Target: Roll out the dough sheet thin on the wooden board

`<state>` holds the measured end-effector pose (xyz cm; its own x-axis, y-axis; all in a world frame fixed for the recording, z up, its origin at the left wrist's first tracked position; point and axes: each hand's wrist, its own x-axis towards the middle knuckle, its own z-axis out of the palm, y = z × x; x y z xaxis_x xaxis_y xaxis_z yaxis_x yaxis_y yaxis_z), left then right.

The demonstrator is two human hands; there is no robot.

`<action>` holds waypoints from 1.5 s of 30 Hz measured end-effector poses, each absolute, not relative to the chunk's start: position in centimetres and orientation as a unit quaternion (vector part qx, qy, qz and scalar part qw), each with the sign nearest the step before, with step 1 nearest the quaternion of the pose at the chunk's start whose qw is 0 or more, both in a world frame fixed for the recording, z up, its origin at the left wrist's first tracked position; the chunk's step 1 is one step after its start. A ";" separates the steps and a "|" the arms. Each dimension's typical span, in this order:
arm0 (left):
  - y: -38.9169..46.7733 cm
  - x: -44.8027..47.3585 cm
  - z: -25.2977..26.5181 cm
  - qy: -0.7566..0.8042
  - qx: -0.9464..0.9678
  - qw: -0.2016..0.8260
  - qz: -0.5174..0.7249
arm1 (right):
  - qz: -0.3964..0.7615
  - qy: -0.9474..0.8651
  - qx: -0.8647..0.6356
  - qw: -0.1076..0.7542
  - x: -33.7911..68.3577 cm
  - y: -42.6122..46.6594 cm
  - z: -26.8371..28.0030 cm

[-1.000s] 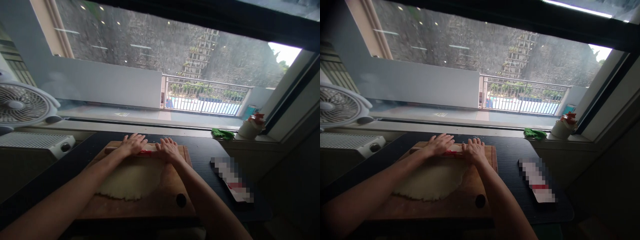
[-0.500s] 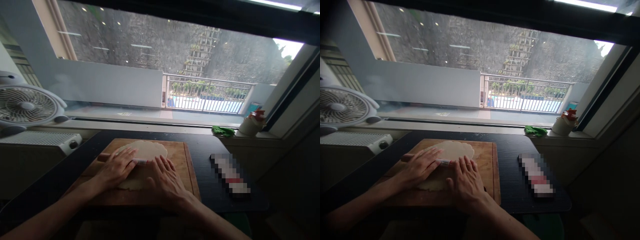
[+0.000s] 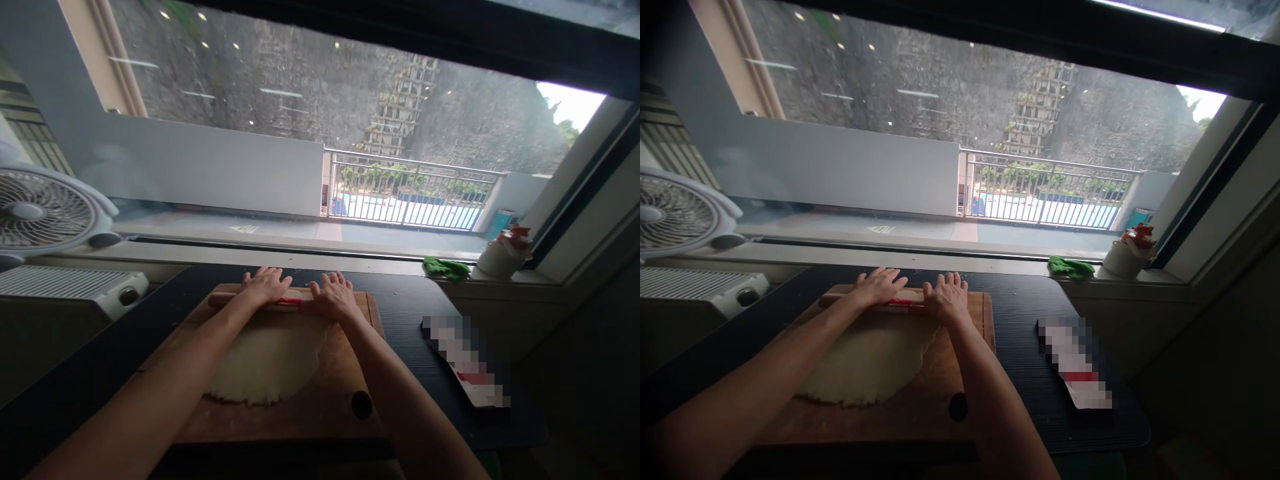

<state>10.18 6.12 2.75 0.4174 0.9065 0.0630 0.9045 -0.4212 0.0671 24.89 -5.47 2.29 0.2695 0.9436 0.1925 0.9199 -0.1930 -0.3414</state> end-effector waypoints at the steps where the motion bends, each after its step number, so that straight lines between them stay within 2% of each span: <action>1: 5.2 9.5 2.5 0.532 0.845 0.002 0.058 | 0.025 -0.609 -0.767 0.200 24.4 -6.5 2.1; 7: -4.3 2.1 -0.2 0.465 0.868 -0.083 0.155 | -0.014 -0.703 -0.675 0.224 20.0 -17.3 0.2; 10: -6.8 0.1 -0.8 0.439 0.878 -0.097 0.163 | -0.009 -0.731 -0.648 0.215 19.3 -20.0 -0.2; 13: -5.2 1.6 -0.1 0.448 0.881 -0.071 0.135 | 0.009 -0.708 -0.677 0.199 20.2 -17.8 0.2; 20: 4.4 9.7 3.2 0.522 0.852 0.041 0.027 | 0.022 -0.602 -0.779 0.175 24.6 -5.9 2.2; 23: 5.3 10.3 3.4 0.524 0.850 0.054 0.021 | 0.023 -0.597 -0.784 0.172 25.1 -4.9 2.3; 26: 2.7 8.5 2.9 0.491 0.870 0.032 0.037 | 0.009 -0.615 -0.768 0.178 23.9 -7.9 1.6; 30: -3.5 3.7 2.1 0.413 0.903 -0.025 0.118 | -0.022 -0.673 -0.712 0.198 21.1 -15.5 0.3; 35: -7.4 1.2 2.1 0.350 0.929 -0.004 0.119 | -0.027 -0.717 -0.662 0.216 19.5 -20.7 0.7; 39: -3.4 4.9 2.2 0.373 0.923 -0.025 0.094 | -0.004 -0.666 -0.719 0.196 21.3 -15.9 2.1; 45: 5.1 10.7 2.8 0.492 0.868 0.025 0.061 | 0.045 -0.609 -0.777 0.156 25.6 -5.2 2.6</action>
